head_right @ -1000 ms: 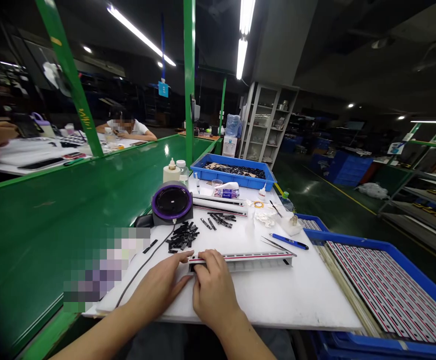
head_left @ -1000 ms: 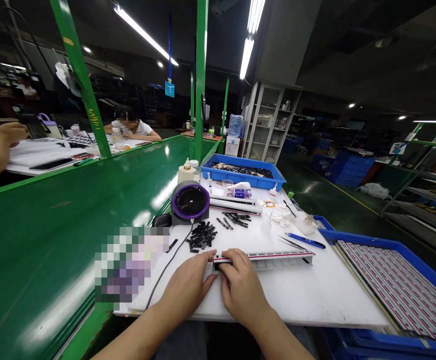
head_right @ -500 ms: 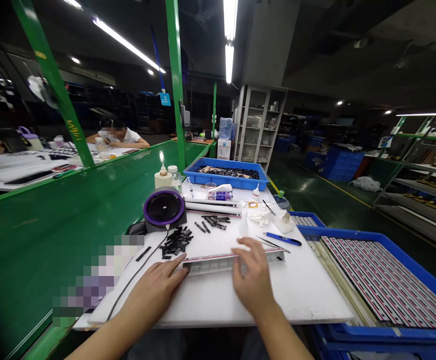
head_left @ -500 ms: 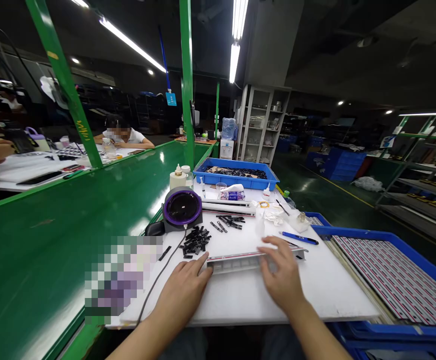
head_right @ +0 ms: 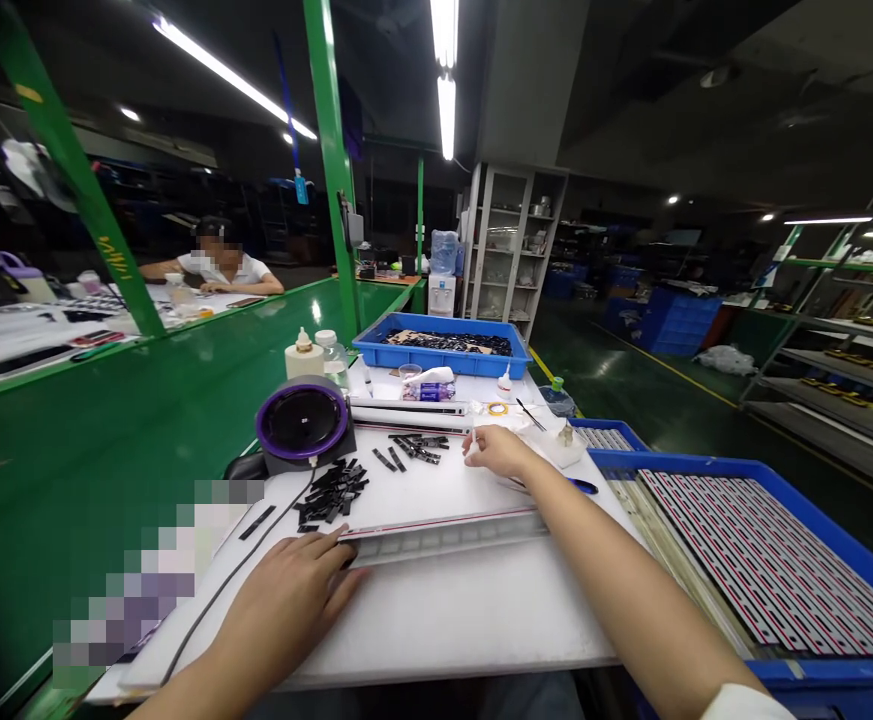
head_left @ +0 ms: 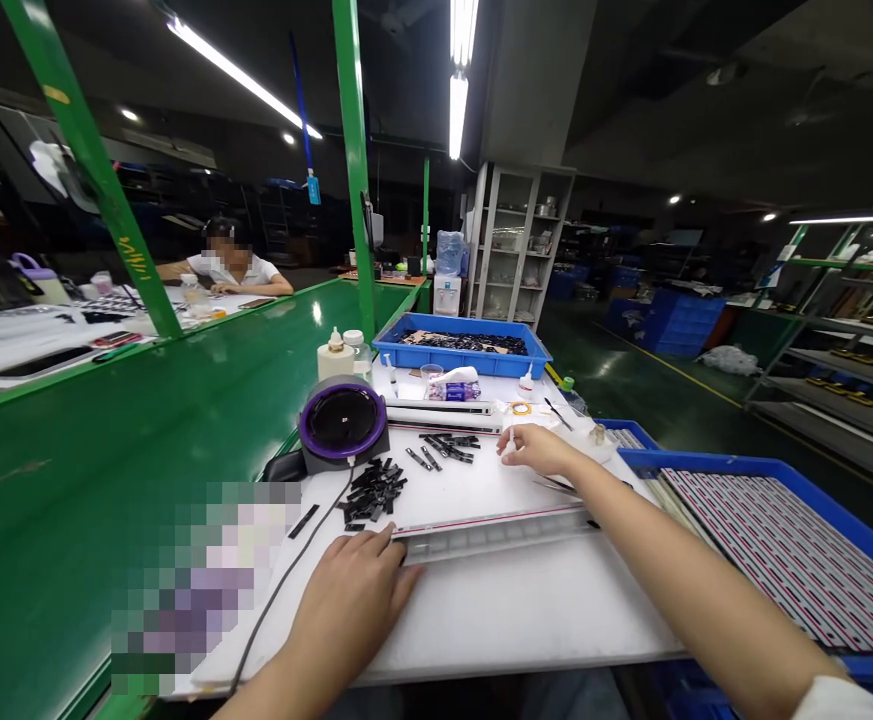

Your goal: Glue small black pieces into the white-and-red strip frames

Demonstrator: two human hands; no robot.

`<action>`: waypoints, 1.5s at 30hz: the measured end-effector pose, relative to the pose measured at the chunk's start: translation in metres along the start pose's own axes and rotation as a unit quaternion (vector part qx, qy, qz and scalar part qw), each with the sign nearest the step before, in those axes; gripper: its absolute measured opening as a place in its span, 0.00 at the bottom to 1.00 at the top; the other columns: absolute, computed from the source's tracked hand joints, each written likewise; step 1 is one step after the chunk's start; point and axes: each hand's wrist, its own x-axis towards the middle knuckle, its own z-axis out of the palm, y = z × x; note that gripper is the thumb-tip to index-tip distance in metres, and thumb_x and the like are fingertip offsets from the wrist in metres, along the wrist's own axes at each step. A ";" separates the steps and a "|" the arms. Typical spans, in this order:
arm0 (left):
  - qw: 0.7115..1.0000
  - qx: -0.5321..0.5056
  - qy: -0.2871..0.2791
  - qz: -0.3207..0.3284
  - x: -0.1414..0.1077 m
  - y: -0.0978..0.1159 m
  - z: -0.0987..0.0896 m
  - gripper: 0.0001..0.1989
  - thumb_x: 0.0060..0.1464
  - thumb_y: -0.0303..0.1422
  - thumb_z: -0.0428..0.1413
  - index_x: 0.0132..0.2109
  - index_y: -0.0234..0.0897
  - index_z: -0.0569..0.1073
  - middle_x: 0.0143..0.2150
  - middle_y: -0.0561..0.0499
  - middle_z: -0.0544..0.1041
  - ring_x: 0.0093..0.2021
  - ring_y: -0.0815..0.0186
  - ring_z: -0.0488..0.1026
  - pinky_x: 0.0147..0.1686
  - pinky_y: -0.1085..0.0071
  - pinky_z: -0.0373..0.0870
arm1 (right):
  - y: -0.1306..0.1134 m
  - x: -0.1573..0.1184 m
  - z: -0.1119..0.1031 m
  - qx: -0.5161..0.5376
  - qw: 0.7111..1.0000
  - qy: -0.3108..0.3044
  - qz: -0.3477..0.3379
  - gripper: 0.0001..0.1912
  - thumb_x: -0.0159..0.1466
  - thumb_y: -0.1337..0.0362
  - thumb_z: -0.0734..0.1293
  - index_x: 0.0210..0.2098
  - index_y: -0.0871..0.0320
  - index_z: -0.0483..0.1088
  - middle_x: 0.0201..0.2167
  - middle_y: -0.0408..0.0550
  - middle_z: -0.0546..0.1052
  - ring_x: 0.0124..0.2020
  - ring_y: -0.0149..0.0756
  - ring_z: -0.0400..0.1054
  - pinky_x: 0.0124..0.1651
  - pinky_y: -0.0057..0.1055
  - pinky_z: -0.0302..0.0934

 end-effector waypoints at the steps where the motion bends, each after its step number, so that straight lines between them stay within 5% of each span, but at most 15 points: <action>1: 1.000 0.003 0.015 -0.002 0.000 0.000 0.003 0.14 0.60 0.39 0.49 0.34 0.39 0.76 0.39 0.45 0.79 0.40 0.54 0.76 0.40 0.57 0.70 | -0.005 0.000 -0.005 0.007 1.000 -0.014 -0.004 0.08 0.51 0.65 0.72 0.31 0.57 0.74 0.22 0.40 0.71 0.27 0.33 0.67 0.32 0.29 0.62; 6: 0.996 -0.003 0.093 -0.006 -0.001 -0.001 0.020 0.15 0.59 0.43 0.50 0.34 0.39 0.76 0.39 0.45 0.80 0.38 0.55 0.75 0.39 0.58 0.70 | -0.048 -0.016 -0.037 0.188 0.974 -0.118 -0.048 0.24 0.62 0.54 0.68 0.55 0.52 0.63 0.40 0.48 0.77 0.41 0.38 0.71 0.37 0.33 0.68; 9: 0.991 -0.003 0.132 -0.001 -0.001 -0.003 0.025 0.15 0.58 0.44 0.51 0.33 0.39 0.76 0.38 0.46 0.80 0.38 0.56 0.75 0.39 0.59 0.69 | -0.077 -0.030 -0.033 0.310 0.936 -0.113 -0.122 0.30 0.63 0.53 0.67 0.61 0.48 0.57 0.38 0.48 0.77 0.43 0.39 0.71 0.37 0.34 0.68; 12: 0.989 -0.001 0.151 0.003 -0.001 -0.004 0.027 0.15 0.58 0.44 0.52 0.34 0.39 0.76 0.40 0.46 0.80 0.39 0.56 0.75 0.39 0.60 0.69 | -0.092 -0.036 -0.002 0.467 0.865 -0.046 -0.176 0.24 0.62 0.51 0.67 0.55 0.47 0.61 0.29 0.43 0.75 0.28 0.33 0.68 0.26 0.27 0.61; 14: 0.988 -0.003 0.152 0.006 -0.002 -0.004 0.028 0.15 0.58 0.44 0.53 0.34 0.39 0.76 0.40 0.46 0.80 0.39 0.56 0.75 0.39 0.60 0.68 | -0.095 -0.036 0.026 0.561 0.809 -0.009 -0.177 0.18 0.62 0.51 0.67 0.48 0.47 0.63 0.21 0.37 0.70 0.19 0.27 0.57 0.20 0.23 0.51; 17: 0.989 -0.006 0.150 0.009 -0.002 -0.005 0.029 0.14 0.57 0.45 0.53 0.35 0.39 0.75 0.40 0.46 0.80 0.39 0.56 0.75 0.40 0.60 0.68 | -0.091 -0.034 0.064 0.650 0.746 -0.043 -0.140 0.12 0.59 0.54 0.68 0.38 0.50 0.63 0.14 0.34 0.64 0.14 0.25 0.45 0.17 0.21 0.40; 21: 0.988 -0.009 0.151 0.009 -0.001 -0.006 0.030 0.15 0.57 0.46 0.53 0.35 0.39 0.75 0.37 0.47 0.79 0.38 0.56 0.75 0.39 0.59 0.68 | -0.082 -0.033 0.085 0.700 0.701 -0.104 -0.089 0.12 0.55 0.57 0.70 0.34 0.52 0.64 0.13 0.36 0.63 0.15 0.26 0.44 0.17 0.22 0.37; 26: 0.990 -0.022 0.142 0.002 -0.001 -0.003 0.027 0.14 0.57 0.44 0.54 0.35 0.39 0.75 0.38 0.47 0.79 0.38 0.57 0.75 0.39 0.59 0.70 | -0.078 -0.032 0.089 0.756 0.652 -0.063 -0.019 0.14 0.50 0.62 0.75 0.34 0.56 0.71 0.16 0.36 0.58 0.20 0.25 0.45 0.19 0.20 0.37; 31: 0.994 -0.029 0.108 -0.022 -0.001 0.003 0.020 0.14 0.57 0.44 0.54 0.34 0.39 0.75 0.38 0.47 0.79 0.38 0.57 0.74 0.37 0.60 0.71 | -0.083 -0.037 0.091 0.712 0.702 -0.022 -0.001 0.14 0.55 0.56 0.73 0.32 0.61 0.73 0.17 0.34 0.54 0.17 0.21 0.41 0.17 0.20 0.37; 39: 0.996 -0.042 0.055 -0.048 -0.001 0.005 0.011 0.15 0.57 0.45 0.53 0.34 0.39 0.76 0.38 0.46 0.79 0.40 0.55 0.74 0.37 0.59 0.72 | -0.084 -0.055 0.107 0.397 0.896 0.138 -0.144 0.20 0.62 0.50 0.66 0.23 0.60 0.72 0.15 0.40 0.63 0.17 0.25 0.53 0.20 0.26 0.47; 45: 0.996 -0.057 0.029 -0.056 0.000 0.005 0.007 0.13 0.57 0.44 0.53 0.35 0.40 0.76 0.35 0.48 0.78 0.37 0.57 0.73 0.36 0.60 0.71 | -0.085 -0.060 0.120 0.187 0.930 0.147 -0.279 0.17 0.64 0.58 0.65 0.22 0.59 0.69 0.19 0.44 0.70 0.21 0.29 0.62 0.27 0.29 0.56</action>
